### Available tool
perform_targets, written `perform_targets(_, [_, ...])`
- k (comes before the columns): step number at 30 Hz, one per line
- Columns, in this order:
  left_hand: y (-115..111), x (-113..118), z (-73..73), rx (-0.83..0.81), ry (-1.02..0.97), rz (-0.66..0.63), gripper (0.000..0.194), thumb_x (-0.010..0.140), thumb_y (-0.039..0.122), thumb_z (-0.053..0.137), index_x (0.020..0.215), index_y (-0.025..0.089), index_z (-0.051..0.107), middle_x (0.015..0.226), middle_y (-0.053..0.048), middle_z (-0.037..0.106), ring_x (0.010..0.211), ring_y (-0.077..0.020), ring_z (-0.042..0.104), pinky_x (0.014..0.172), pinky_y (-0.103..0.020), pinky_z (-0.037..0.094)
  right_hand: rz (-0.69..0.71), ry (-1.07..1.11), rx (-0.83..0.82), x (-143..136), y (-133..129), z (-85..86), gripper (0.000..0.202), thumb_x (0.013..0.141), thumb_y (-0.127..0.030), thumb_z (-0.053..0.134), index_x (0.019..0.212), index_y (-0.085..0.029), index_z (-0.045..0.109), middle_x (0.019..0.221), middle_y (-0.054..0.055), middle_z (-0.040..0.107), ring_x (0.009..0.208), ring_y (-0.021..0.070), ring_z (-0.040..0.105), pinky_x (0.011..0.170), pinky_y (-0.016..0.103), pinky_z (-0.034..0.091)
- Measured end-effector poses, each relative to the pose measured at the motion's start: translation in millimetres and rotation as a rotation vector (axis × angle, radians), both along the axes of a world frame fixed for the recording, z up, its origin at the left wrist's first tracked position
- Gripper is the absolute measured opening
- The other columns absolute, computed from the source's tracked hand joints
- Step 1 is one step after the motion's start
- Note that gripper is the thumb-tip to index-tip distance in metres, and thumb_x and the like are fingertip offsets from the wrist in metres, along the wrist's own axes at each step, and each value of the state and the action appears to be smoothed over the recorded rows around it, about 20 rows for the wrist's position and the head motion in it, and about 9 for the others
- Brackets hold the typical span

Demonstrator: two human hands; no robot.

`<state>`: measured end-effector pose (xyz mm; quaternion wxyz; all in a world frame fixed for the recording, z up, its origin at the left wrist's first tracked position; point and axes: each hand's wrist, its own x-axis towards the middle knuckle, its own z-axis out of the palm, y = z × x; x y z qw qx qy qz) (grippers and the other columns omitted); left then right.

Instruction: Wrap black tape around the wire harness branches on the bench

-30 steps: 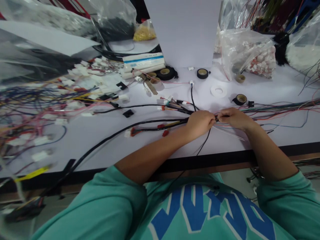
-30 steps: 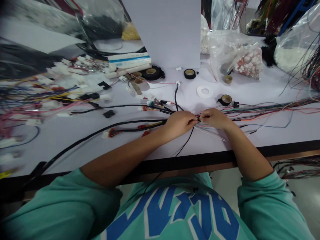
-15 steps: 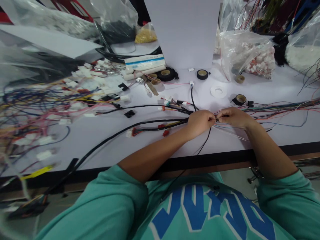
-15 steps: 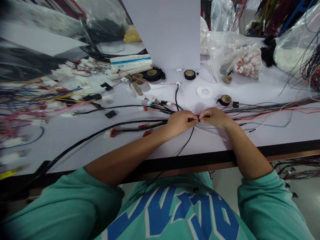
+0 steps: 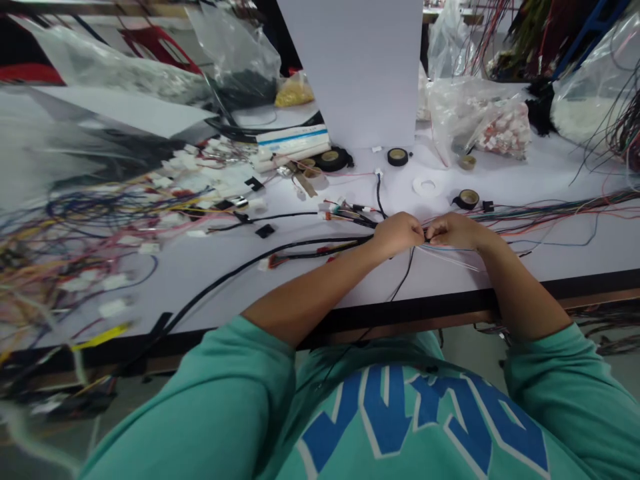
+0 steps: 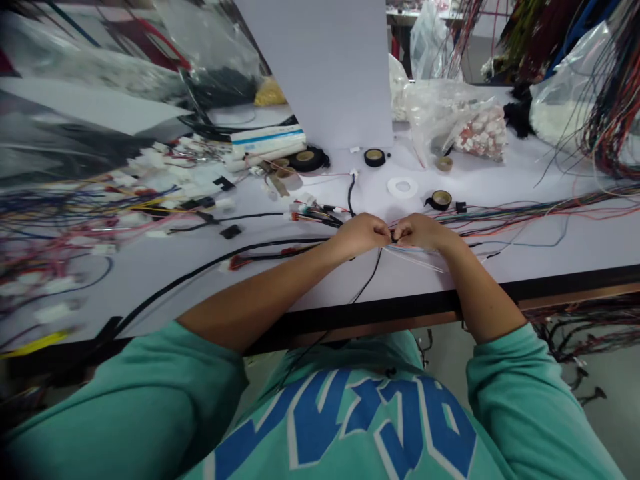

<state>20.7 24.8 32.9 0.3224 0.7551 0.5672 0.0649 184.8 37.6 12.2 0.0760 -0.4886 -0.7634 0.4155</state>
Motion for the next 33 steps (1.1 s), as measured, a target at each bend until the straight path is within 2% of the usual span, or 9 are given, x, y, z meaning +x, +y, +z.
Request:
perform_targets(4, [6.3, 12.0, 12.9, -0.057, 0.129, -0.031, 0.016, 0.062, 0.023, 0.053, 0.067, 0.014, 0.065, 0.045, 0.001, 0.043, 0.044, -0.0133, 0.045, 0.047, -0.026, 0.034, 0.021, -0.015, 0.073, -1.1, 0.9, -3.6, 0.012, 0.062, -0.018, 0.054, 0.069, -0.015, 0.064, 0.065, -0.001, 0.061, 0.06, 0.0097, 0.05, 0.059, 0.023, 0.036])
perform_targets(9, [16.0, 27.0, 19.6, -0.062, 0.257, -0.147, 0.009, 0.055, 0.022, 0.057, 0.058, 0.014, 0.058, 0.046, -0.002, 0.045, 0.05, -0.0168, 0.05, 0.049, -0.028, 0.036, 0.006, -0.119, 0.199, -3.3, -0.5, -1.7, 0.009, 0.062, -0.016, 0.055, 0.065, -0.014, 0.064, 0.063, 0.0, 0.06, 0.061, 0.0114, 0.052, 0.059, 0.023, 0.035])
perform_targets(17, [29.0, 30.7, 23.0, -0.323, 0.436, -0.343, 0.012, 0.056, 0.016, 0.053, 0.045, 0.018, 0.047, 0.039, 0.003, 0.033, 0.046, -0.0136, 0.04, 0.049, -0.03, 0.033, 0.042, -0.109, 0.183, -1.7, 3.9, -2.4, 0.015, 0.064, -0.019, 0.056, 0.074, -0.015, 0.068, 0.067, 0.001, 0.063, 0.063, 0.0118, 0.052, 0.063, 0.023, 0.038])
perform_targets(20, [29.3, 28.5, 28.2, -0.076, 0.537, -0.42, 0.006, 0.057, 0.015, 0.053, 0.055, 0.015, 0.059, 0.047, -0.003, 0.048, 0.055, -0.0176, 0.05, 0.056, -0.031, 0.039, 0.048, -0.103, 0.173, 0.4, 5.4, -4.0, 0.015, 0.064, -0.018, 0.055, 0.073, -0.015, 0.067, 0.068, 0.001, 0.063, 0.062, 0.0115, 0.052, 0.063, 0.023, 0.038])
perform_targets(23, [23.4, 24.2, 29.3, 0.324, 0.573, -0.444, 0.02, 0.063, 0.018, 0.054, 0.077, 0.013, 0.066, 0.07, -0.01, 0.062, 0.073, -0.0233, 0.058, 0.064, -0.033, 0.042, 0.068, -0.1, 0.156, 2.2, 5.2, -3.1, 0.013, 0.064, -0.017, 0.053, 0.07, -0.014, 0.065, 0.067, 0.001, 0.062, 0.061, 0.011, 0.05, 0.061, 0.023, 0.037])
perform_targets(26, [19.6, 17.0, 25.2, 0.558, 0.572, -0.484, 0.032, 0.073, 0.012, 0.043, 0.099, 0.011, 0.062, 0.087, -0.015, 0.064, 0.085, -0.0257, 0.06, 0.071, -0.036, 0.042, 0.073, -0.104, 0.154, 2.9, 3.6, 0.4, 0.011, 0.064, -0.017, 0.052, 0.067, -0.014, 0.063, 0.065, 0.0, 0.061, 0.059, 0.0102, 0.049, 0.06, 0.023, 0.036])
perform_targets(28, [25.8, 8.3, 24.8, 0.631, 0.581, -0.388, 0.039, 0.077, 0.007, 0.036, 0.111, 0.01, 0.056, 0.095, -0.018, 0.062, 0.088, -0.0259, 0.06, 0.072, -0.036, 0.042, 0.073, -0.115, 0.15, 2.6, 2.2, 2.8, 0.012, 0.063, -0.015, 0.051, 0.066, -0.014, 0.062, 0.065, 0.0, 0.061, 0.059, 0.0101, 0.049, 0.06, 0.023, 0.036])
perform_targets(30, [40.4, -6.0, 30.6, 0.646, 0.595, -0.165, 0.044, 0.076, 0.006, 0.037, 0.119, 0.009, 0.049, 0.101, -0.019, 0.06, 0.091, -0.0258, 0.06, 0.073, -0.036, 0.043, 0.07, -0.13, 0.146, 2.0, 1.2, 4.4, 0.014, 0.063, -0.014, 0.05, 0.067, -0.015, 0.063, 0.067, 0.001, 0.062, 0.06, 0.0107, 0.05, 0.06, 0.023, 0.036])
perform_targets(33, [67.0, -36.6, 50.5, 0.496, 0.535, 0.156, 0.036, 0.077, 0.014, 0.044, 0.11, 0.01, 0.056, 0.096, -0.015, 0.063, 0.091, -0.024, 0.059, 0.072, -0.032, 0.043, 0.061, -0.146, 0.132, 1.3, 0.7, 4.9, 0.015, 0.064, -0.016, 0.05, 0.07, -0.015, 0.064, 0.072, 0.002, 0.065, 0.063, 0.0123, 0.053, 0.061, 0.023, 0.038])
